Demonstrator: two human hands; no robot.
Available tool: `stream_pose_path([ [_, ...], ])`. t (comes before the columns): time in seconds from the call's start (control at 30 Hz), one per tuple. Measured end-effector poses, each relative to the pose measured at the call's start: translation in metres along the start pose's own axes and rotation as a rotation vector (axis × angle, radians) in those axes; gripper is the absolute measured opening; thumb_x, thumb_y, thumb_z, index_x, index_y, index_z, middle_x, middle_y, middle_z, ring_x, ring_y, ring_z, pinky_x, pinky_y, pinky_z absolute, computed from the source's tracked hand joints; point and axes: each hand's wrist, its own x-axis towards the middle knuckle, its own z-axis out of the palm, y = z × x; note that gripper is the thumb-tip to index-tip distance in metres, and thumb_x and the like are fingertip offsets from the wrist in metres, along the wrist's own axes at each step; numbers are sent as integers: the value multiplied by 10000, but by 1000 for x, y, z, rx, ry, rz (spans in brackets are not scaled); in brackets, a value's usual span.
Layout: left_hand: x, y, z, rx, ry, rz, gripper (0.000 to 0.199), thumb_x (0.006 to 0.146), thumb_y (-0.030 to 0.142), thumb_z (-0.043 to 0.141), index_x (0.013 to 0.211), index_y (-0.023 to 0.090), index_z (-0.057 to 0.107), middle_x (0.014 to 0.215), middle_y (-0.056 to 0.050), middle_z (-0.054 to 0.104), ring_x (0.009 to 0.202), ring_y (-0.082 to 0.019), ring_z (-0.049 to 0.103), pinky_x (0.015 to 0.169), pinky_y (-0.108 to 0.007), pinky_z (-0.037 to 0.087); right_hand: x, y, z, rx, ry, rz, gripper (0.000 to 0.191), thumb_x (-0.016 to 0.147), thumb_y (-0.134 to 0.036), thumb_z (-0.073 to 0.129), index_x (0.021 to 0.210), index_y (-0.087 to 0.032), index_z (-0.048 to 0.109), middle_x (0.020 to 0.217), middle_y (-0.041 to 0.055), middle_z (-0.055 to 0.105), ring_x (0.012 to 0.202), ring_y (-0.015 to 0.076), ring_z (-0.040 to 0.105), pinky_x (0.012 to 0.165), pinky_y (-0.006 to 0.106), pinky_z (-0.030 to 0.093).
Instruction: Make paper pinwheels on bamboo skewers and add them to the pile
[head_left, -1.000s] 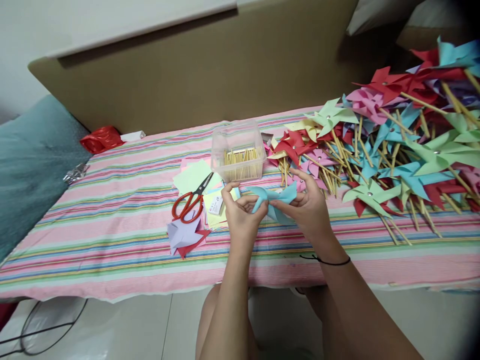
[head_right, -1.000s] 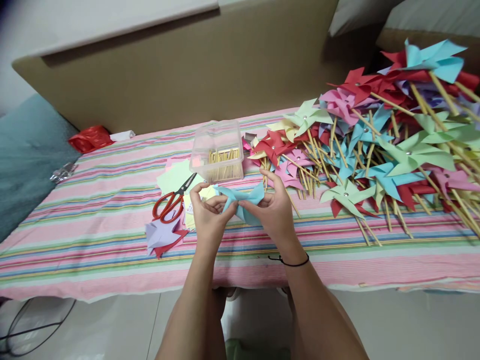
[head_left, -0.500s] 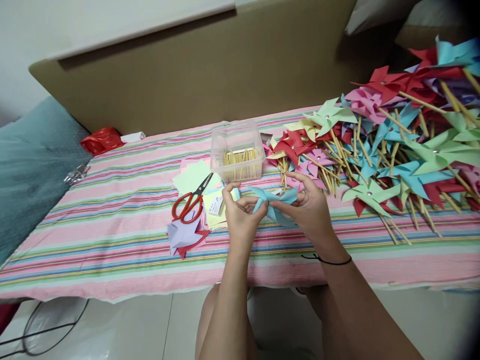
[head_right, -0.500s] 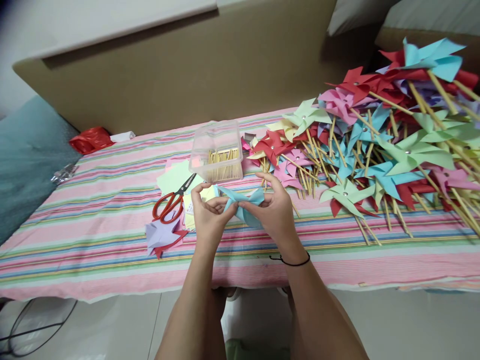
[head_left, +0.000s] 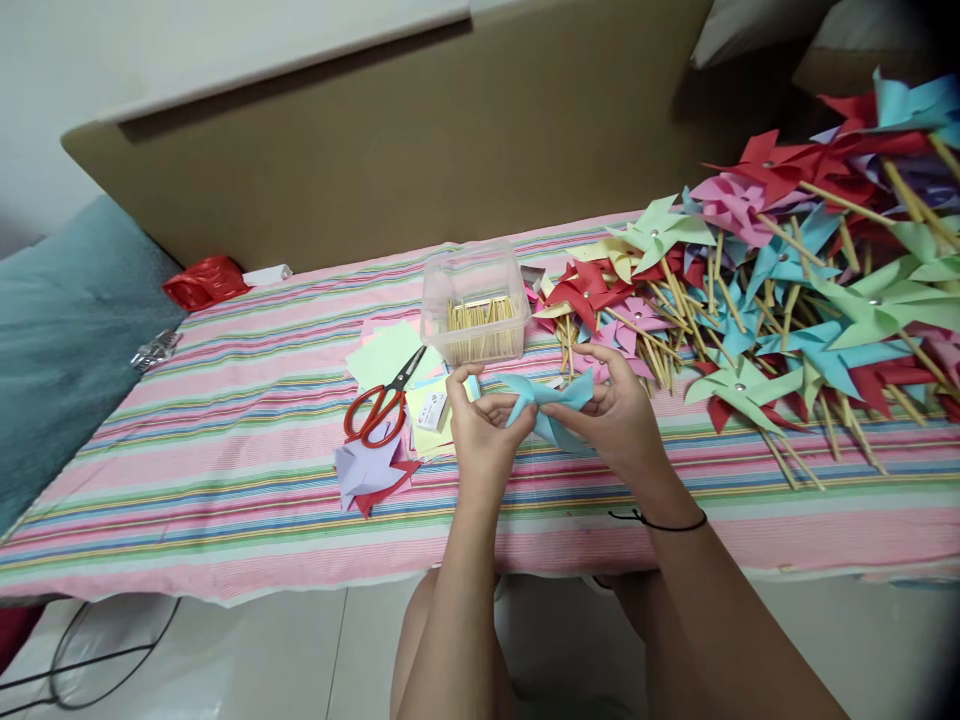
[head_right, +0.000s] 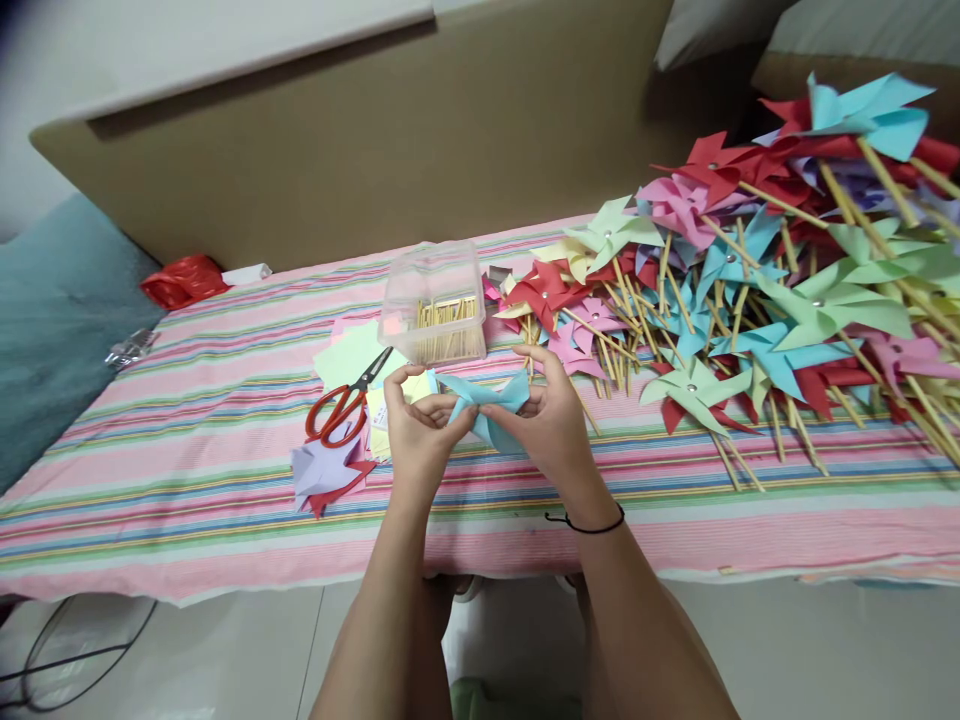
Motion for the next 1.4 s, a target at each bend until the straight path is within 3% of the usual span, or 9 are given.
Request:
stream_pose_path([
  [0.17,1,-5,3,9,31,36,618,583,147,743,1052,260,357,633,72,656,512,-105,600,545,-207,479,1,1,1,-24,24,-20,782,574,-286,841,1260,-265,465,563,-55,631,497,210,624,454,330,502],
  [0.5,-1,-1,1,-45,-41,7,593,593,143,745,996,265,328,631,83,663,527,-102,609,583,-215,475,-1,-4,-2,-70,31,6,820,566,-302,852,1292,-260,475,544,-48,640,448,203,599,424,334,500],
  [0.67,1,0,1,-18,5,4,591,600,152,749,1012,256,340,629,83,651,537,-98,614,593,-211,480,1,2,1,107,-5,41,947,577,-306,847,1376,-272,341,733,-3,722,668,259,708,621,422,591],
  [0.8,4,-1,-1,-9,36,1,617,596,164,757,1044,247,342,623,73,656,524,-105,611,580,-218,486,3,7,1,191,-44,125,1023,592,-294,846,1422,-267,248,817,25,744,804,273,722,745,437,593],
  [1.13,5,2,-3,-133,-24,-107,523,688,285,728,1072,234,377,655,37,677,540,-86,593,572,-195,444,4,8,2,219,-6,179,1029,559,-295,859,1401,-235,270,752,26,739,763,280,722,696,411,588],
  [1.3,4,-3,-4,-133,-118,-89,662,601,214,789,1106,243,362,685,56,653,609,-110,621,629,-230,477,3,8,2,238,-11,165,955,563,-271,857,1358,-249,328,783,15,741,785,247,717,696,358,581],
  [1.4,3,-3,-4,-127,-97,-67,680,603,197,781,1139,242,365,659,59,646,617,-117,625,656,-245,485,2,5,1,239,-44,201,934,583,-279,845,1359,-249,325,781,14,741,781,234,714,712,354,571],
])
